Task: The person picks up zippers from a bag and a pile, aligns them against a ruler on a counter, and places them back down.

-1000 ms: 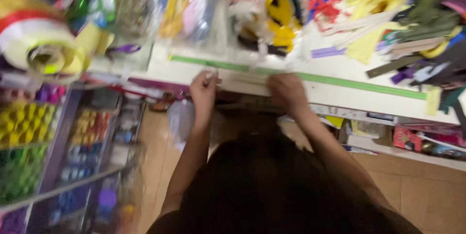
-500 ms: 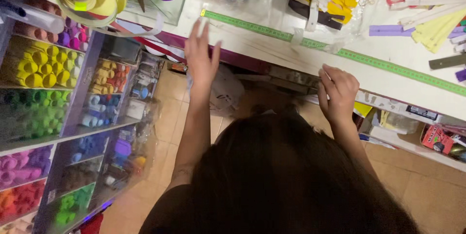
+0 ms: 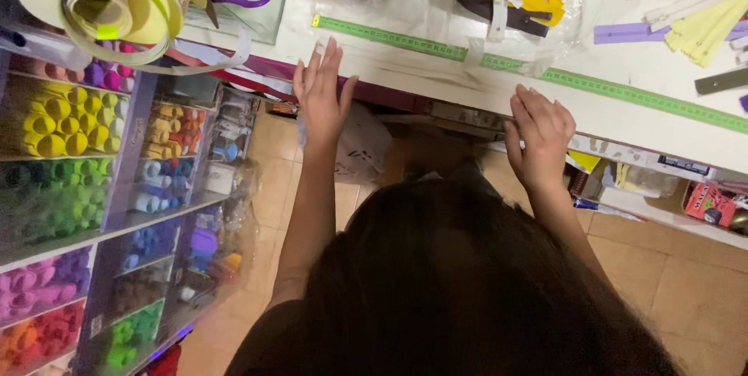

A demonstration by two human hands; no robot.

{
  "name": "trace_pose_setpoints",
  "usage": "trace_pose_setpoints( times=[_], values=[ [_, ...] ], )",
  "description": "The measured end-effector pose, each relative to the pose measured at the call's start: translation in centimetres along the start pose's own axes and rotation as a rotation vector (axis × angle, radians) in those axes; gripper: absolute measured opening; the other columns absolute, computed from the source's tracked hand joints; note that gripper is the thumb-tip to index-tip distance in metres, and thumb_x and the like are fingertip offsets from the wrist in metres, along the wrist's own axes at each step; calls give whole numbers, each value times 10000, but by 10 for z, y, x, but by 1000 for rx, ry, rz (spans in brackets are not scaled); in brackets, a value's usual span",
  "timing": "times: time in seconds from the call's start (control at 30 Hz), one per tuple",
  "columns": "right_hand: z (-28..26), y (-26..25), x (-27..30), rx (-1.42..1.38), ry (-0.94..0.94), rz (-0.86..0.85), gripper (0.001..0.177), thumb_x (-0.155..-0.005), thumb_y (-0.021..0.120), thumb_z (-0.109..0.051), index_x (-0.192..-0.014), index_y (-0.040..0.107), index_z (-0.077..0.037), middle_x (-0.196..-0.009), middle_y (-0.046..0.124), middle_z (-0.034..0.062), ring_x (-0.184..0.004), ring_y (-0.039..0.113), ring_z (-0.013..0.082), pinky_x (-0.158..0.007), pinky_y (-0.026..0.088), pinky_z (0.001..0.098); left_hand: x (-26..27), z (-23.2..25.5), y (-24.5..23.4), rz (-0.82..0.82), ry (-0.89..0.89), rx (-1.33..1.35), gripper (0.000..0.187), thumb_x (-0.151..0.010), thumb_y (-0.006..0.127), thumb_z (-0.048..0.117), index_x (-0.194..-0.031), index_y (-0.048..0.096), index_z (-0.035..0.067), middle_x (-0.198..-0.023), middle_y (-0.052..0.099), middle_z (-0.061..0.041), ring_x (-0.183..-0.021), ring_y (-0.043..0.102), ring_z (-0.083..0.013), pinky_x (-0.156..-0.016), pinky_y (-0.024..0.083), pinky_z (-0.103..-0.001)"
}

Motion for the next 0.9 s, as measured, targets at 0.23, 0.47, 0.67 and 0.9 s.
trace_pose_setpoints(
  times=[0.23,0.47,0.67,0.9],
  values=[
    [3,6,4,23,37,-37,404,-898,734,-29,-1289,631,-30,-1360,610,104,-1245,543,284,-1043,280,467,-1,-10,0,-40,18,-52,463,-966,660,378,-1338,574,117,-1435,527,-34,-1357,445,-247,-1131,237,-475],
    [-13,21,-10,-26,19,-80,377,-915,728,-115,-1274,640,-41,-1309,615,104,-1184,543,297,-987,293,464,-12,-33,-6,13,22,-209,664,-929,559,654,-1328,600,124,-1446,509,-71,-1376,382,-302,-1134,95,-554],
    [-22,20,-21,-10,60,-145,382,-950,675,-202,-1291,606,-44,-1293,566,116,-1115,537,345,-886,301,449,-26,-24,-16,65,66,-320,483,-1009,548,516,-1240,649,104,-1269,647,-33,-1298,499,-250,-1099,25,-605],
    [-25,13,-23,-22,115,-240,364,-978,619,-138,-1319,565,-21,-1353,527,125,-1101,505,398,-897,339,532,-29,-21,-17,45,13,-325,362,-1039,500,429,-1172,691,152,-1195,679,20,-1184,571,-191,-1085,19,-535]
  ],
)
Point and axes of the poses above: each hand's wrist, its own x-axis away from the middle knuckle, its own y-axis out of the palm, z = x × y, the point moved 3 cm from there along -x, towards the middle knuckle
